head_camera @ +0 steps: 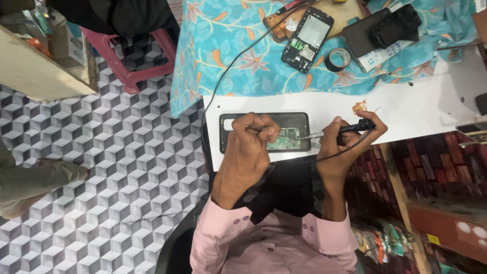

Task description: The person uses a soldering iron and tweezers to work on a smartphone motherboard placed on a white surface. They repeatedly apply heat and manipulate small components on the circuit board.

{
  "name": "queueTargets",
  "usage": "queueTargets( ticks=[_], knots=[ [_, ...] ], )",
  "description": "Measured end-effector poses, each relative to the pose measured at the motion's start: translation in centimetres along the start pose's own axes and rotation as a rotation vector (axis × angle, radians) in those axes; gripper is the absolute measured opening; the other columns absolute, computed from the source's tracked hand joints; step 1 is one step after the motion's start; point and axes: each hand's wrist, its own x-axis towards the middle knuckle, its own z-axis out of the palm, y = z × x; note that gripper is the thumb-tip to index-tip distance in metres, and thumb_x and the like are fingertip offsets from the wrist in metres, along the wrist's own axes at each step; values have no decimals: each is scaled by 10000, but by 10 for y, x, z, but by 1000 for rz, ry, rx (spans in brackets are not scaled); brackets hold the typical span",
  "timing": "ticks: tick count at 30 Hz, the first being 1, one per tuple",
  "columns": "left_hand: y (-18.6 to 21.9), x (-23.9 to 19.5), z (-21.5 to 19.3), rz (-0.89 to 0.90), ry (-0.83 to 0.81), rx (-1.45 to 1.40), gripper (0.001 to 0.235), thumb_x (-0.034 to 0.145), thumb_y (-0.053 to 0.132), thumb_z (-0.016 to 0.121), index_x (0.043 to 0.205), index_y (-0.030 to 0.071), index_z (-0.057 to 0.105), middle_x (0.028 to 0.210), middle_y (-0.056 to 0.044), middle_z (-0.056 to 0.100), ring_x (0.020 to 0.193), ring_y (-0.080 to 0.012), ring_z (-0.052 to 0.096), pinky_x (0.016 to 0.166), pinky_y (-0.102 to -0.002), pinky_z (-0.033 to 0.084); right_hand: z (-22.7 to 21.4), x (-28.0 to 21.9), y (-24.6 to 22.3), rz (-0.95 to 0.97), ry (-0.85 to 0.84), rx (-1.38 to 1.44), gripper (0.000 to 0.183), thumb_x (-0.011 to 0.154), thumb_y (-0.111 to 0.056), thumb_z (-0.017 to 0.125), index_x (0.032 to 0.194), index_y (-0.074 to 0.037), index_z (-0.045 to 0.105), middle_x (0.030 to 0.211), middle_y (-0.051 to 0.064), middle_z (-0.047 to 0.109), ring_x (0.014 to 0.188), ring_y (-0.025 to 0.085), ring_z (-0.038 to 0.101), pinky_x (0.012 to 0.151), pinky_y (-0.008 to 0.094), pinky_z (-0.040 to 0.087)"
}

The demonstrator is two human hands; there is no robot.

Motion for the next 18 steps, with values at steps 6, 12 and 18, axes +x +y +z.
queueTargets(
  ticks=[6,12,18],
  knots=[
    [-4,-3,1,-31,-5,-31,356,1017,-183,433,1178,45,212,849,-138,573,704,-221,588,722,-312,545,-2,1,6,-73,-31,-9,316,1182,-61,536,1355,-84,272,691,59,592,566,106,551,560,215,385],
    [-3,0,0,33,8,3,347,1013,-165,401,1200,42,194,876,-135,589,715,-214,594,705,-304,551,0,1,2,-55,-4,-11,353,1167,-62,536,1399,-93,271,680,48,592,562,109,570,561,205,421],
    [-2,-2,0,21,1,30,347,1040,-156,442,1194,48,207,852,-125,582,686,-215,587,683,-316,539,1,1,2,-99,17,-47,300,1175,-50,546,1330,-77,290,647,30,557,535,113,557,538,207,391]
  ],
)
